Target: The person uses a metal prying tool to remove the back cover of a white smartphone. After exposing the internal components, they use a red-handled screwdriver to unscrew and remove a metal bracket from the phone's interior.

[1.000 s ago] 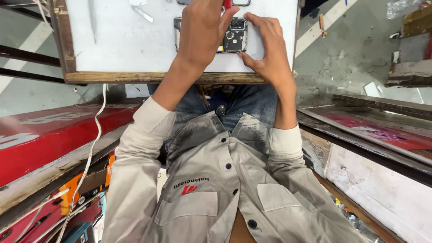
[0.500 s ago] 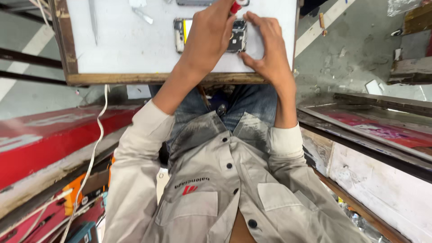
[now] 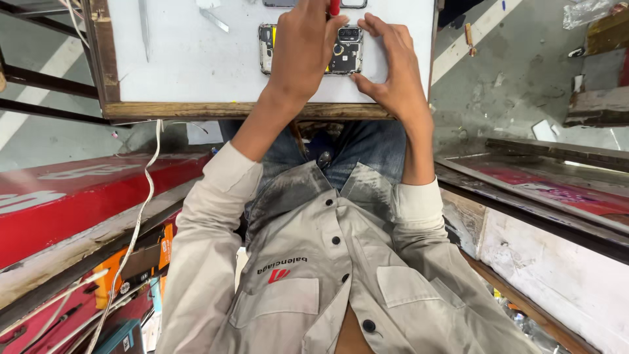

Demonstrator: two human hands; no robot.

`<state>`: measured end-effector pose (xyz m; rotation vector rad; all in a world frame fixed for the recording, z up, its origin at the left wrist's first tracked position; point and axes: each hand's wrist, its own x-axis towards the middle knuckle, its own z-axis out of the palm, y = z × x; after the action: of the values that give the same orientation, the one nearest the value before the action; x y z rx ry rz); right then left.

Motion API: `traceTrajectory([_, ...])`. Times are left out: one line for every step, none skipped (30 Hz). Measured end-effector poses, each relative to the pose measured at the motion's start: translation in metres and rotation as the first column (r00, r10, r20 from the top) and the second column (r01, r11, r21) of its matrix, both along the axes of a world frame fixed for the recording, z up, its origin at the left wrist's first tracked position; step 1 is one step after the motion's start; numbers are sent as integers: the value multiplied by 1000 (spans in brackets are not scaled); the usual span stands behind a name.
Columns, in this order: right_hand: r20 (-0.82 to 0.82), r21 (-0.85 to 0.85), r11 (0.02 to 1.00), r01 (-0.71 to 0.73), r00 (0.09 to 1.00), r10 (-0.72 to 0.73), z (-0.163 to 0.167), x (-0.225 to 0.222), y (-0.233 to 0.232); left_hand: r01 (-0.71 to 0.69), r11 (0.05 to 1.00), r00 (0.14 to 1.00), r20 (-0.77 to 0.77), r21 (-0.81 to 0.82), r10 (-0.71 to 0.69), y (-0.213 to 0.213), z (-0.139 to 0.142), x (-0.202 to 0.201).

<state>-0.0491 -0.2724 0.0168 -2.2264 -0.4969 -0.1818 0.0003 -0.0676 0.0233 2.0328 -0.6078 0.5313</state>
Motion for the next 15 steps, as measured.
traceTrajectory([6, -1, 1000, -2, 1000, 2, 0, 1, -1, -69, 995, 998, 18, 67, 68, -1, 2, 1])
traceTrajectory([7, 4, 1000, -10, 1000, 10, -1, 0, -1, -49, 997, 999, 8, 57, 49, -1, 4, 0])
traceTrajectory([14, 8, 1000, -15, 1000, 15, 0, 1, -1, -28, 999, 1000, 3, 45, 28, 0, 7, -2])
traceTrajectory([24, 9, 1000, -19, 1000, 19, 0, 2, -1, -5, 1000, 1000, 1, 30, 5, 0, 10, -2])
traceTrajectory([17, 4, 1000, -16, 1000, 16, 1, 2, -2, 56, 997, 998, -4, -43, -57, 1, 12, -7])
traceTrajectory([7, 1, 1000, -14, 1000, 14, 2, 2, -2, 116, 987, 993, -8, -113, -117, 2, 13, -11])
traceTrajectory([-3, 2, 1000, -13, 1000, 13, 3, 2, -1, 174, 968, 984, -9, -179, -178, 2, 14, -12])
traceTrajectory([10, -3, 1000, -16, 1000, 16, 4, 2, -1, 118, 979, 990, -53, -169, -129, 3, 15, -12])
traceTrajectory([18, -7, 1000, -21, 1000, 21, 5, 2, -2, 61, 986, 992, -102, -156, -77, 2, 15, -11])
traceTrajectory([24, -9, 1000, -25, 999, 26, 5, 1, -1, 3, 990, 988, -151, -138, -24, 2, 14, -11])
traceTrajectory([12, -2, 1000, -20, 1000, 20, 5, 1, 0, -11, 995, 997, -82, -100, 3, 2, 13, -6])
traceTrajectory([0, 0, 1000, -16, 1000, 16, 6, 0, 0, -29, 997, 1000, -12, -68, 28, 1, 13, -1])
traceTrajectory([-9, 6, 1000, -12, 1000, 12, 6, 0, 0, -50, 998, 997, 62, -34, 52, 2, 12, 0])
traceTrajectory([-9, 2, 1000, -14, 1000, 14, 6, 0, 1, 28, 996, 995, 98, -85, -20, 2, 11, 1])
traceTrajectory([-8, -4, 1000, -13, 1000, 13, 6, 0, 1, 112, 985, 986, 138, -135, -93, 2, 10, 1])
